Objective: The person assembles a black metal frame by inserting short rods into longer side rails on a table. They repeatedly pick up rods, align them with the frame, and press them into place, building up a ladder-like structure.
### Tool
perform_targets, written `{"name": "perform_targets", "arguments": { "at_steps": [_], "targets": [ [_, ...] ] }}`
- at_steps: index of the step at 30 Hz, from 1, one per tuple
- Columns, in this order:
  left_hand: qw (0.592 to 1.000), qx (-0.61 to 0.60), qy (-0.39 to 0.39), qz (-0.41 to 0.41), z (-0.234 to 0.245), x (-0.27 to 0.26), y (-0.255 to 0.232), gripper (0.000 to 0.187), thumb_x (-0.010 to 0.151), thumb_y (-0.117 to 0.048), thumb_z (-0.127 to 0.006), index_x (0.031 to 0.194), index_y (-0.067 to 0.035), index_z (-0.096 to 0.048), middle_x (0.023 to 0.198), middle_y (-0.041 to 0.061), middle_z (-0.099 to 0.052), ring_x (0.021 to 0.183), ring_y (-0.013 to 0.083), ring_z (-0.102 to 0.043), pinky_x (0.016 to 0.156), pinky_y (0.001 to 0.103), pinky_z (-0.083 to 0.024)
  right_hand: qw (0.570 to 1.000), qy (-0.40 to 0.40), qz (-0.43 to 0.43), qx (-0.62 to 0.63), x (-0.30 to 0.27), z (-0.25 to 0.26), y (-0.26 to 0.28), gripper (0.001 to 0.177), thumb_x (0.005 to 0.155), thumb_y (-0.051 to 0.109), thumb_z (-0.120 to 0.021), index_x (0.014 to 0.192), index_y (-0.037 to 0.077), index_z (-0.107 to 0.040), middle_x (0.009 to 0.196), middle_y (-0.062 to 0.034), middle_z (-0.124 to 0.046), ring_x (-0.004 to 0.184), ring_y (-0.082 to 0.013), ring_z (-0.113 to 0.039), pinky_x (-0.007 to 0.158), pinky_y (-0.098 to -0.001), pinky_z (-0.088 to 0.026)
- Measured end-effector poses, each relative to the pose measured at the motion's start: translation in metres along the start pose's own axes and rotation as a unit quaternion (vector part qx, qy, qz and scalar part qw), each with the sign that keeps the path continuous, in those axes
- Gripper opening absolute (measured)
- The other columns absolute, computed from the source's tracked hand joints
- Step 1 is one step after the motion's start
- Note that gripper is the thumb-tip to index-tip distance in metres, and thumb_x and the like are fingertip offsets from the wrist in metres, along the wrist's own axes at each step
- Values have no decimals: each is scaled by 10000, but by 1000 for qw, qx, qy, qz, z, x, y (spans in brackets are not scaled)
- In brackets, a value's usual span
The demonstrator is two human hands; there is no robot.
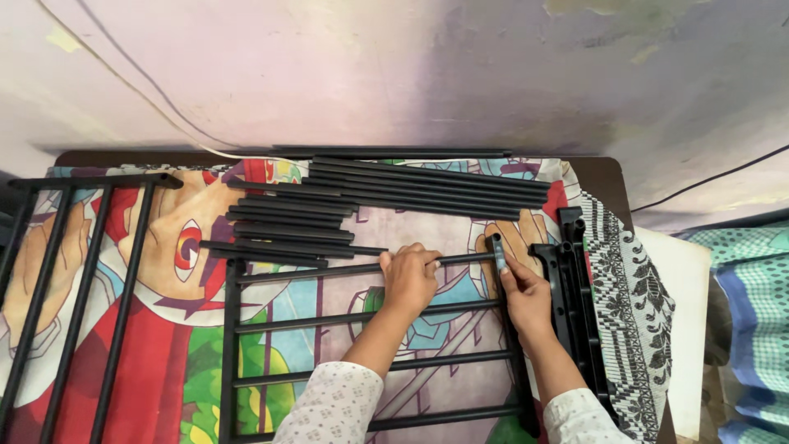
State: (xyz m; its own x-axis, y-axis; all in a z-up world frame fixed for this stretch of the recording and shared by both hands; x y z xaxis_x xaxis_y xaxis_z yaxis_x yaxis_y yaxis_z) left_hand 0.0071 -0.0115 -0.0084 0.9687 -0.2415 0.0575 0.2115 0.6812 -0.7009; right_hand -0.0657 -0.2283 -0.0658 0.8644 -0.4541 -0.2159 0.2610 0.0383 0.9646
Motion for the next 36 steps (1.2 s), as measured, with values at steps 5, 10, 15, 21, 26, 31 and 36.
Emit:
{"name": "perform_targets", "arguments": {
  "at_steps": [5, 10, 15, 21, 26, 31, 36],
  "targets": [
    [999, -1, -19, -29, 6, -1, -4, 150, 869, -114, -700, 966, -145, -810, 884, 43, -690, 973, 237, -636, 917, 455, -349, 1000, 25, -13, 7, -3, 2, 11, 393, 1005, 115, -617, 1388, 36, -650, 1215, -77, -732, 1043, -109, -642, 928, -238, -491],
    [972, 106, -138, -158, 15, -29, -35, 350, 816, -162, -700, 1153, -104, -774, 1045, 135, -665, 1019, 275, -593, 919, 532, -358, 998, 58, -38, -1, -20, 13, 20, 426, 995, 141, -578, 1409, 42, -602, 1311, -64, -691, 1152, -107, -626, 980, -238, -458],
    [990, -3, 84, -114, -1, -72, -46, 277, 912, -220, -705, 1124, -45, -733, 1022, 141, -657, 1053, 324, -591, 939, 474, -427, 995, 47, -85, 11, -43, 25, 9, 418, 996, 138, -611, 1398, 30, -637, 1219, -74, -723, 1074, -112, -635, 918, -239, -481],
    [987, -10, 131, -95, -29, -55, -29, 102, 893, -118, -683, 866, -35, -736, 924, 169, -702, 949, 381, -667, 844, 476, -523, 988, 48, -118, 82, -50, 20, -2, 428, 1027, 127, -573, 1447, 52, -611, 986, -83, -728, 812, -136, -682, 716, -266, -552],
    [983, 12, 102, -155, -33, -57, -25, 72, 847, -84, -695, 819, -27, -728, 879, 163, -697, 945, 363, -667, 861, 453, -525, 986, 42, -127, 100, -48, 15, -2, 439, 1026, 130, -545, 1457, 47, -568, 972, -98, -733, 796, -171, -726, 713, -301, -607],
    [977, 50, 106, -178, -27, -56, -33, 49, 836, -46, -681, 849, -34, -727, 902, 148, -701, 978, 347, -665, 903, 446, -520, 988, 58, -116, 79, -47, 15, -7, 469, 1043, 165, -526, 1503, 77, -520, 942, -115, -716, 761, -166, -693, 685, -300, -590],
    [979, 43, 24, -197, 9, -72, -50, 428, 818, -125, -728, 1227, -5, -692, 1126, 193, -665, 1115, 378, -591, 980, 487, -437, 988, 63, -114, 84, -55, 20, -11, 489, 1034, 202, -508, 1516, 124, -478, 1024, -101, -702, 854, -162, -678, 749, -303, -583]
  ]
}}
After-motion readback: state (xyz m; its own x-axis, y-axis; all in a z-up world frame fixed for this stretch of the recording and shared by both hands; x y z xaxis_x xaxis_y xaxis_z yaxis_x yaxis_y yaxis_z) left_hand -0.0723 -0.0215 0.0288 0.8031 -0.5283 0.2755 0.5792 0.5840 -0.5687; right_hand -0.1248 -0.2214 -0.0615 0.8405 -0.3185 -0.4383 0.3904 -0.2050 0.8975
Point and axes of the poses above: each hand's wrist, its own x-axis towards the middle knuckle, its own z-axis out of the back of the hand, y = z × x, the point moved 1 cm from there along x, towards the middle knuckle
